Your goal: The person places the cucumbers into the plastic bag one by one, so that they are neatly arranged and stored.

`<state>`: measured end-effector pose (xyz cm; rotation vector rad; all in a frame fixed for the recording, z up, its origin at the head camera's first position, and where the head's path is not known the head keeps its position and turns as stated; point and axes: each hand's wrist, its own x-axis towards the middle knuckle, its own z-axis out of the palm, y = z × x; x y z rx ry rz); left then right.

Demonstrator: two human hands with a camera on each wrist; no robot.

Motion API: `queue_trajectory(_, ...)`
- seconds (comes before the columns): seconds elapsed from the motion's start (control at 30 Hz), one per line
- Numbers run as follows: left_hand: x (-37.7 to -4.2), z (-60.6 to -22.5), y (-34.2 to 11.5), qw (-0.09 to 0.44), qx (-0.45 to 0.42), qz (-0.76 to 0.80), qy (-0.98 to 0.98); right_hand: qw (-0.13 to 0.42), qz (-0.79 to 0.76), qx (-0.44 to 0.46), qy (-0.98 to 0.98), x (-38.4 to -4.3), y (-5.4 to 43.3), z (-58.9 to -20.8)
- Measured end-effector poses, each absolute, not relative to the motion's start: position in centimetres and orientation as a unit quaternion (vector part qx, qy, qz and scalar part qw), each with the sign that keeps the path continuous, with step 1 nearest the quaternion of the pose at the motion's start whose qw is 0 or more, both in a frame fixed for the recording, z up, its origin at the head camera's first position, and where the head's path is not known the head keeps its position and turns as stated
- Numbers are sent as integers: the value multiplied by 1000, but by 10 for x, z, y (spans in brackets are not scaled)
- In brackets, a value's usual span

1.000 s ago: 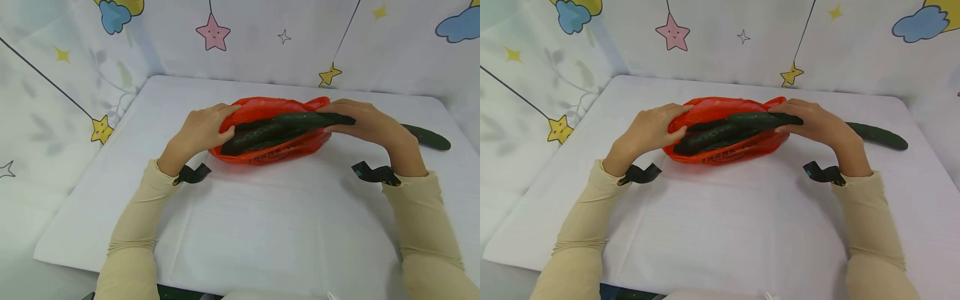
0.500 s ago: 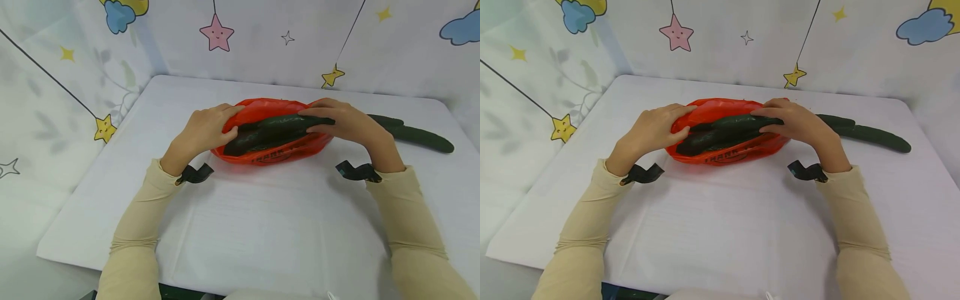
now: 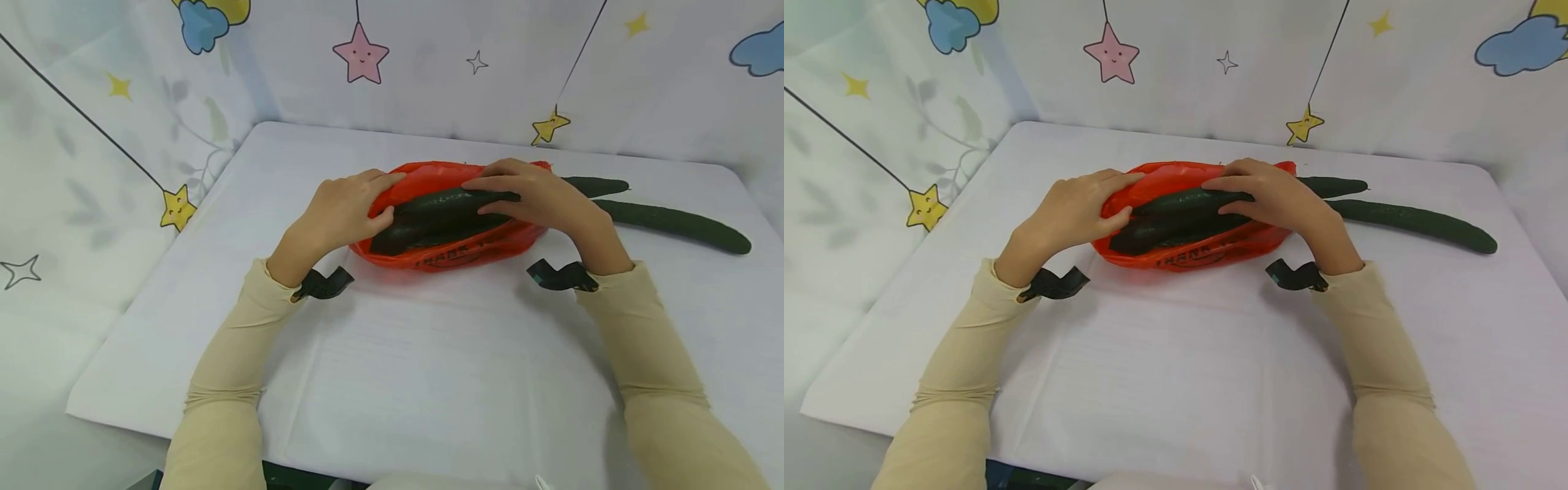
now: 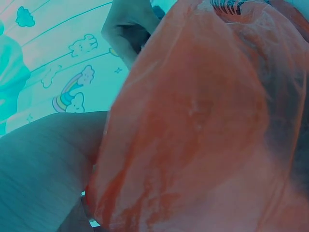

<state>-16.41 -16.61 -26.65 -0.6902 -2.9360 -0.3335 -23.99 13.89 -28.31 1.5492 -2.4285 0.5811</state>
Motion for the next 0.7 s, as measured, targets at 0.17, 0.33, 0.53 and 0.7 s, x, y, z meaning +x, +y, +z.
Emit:
queue_trajectory(0.17,-164,-265,-167,51,-228,-111,-966,87,190,531,-822,-242,126,-287)
queue_trajectory(0.33,-164,-267,-166,50,-229,-109,-966,91,197,550,-806,-244,115,-292)
queue_trajectory(0.53,-164,-266,-167,51,-228,-108,-966,93,197,563,-798,-247,107,-294)
queue_trajectory(0.7,-164,-265,-167,47,-226,-104,-967,94,203,567,-793,-250,100,-296)
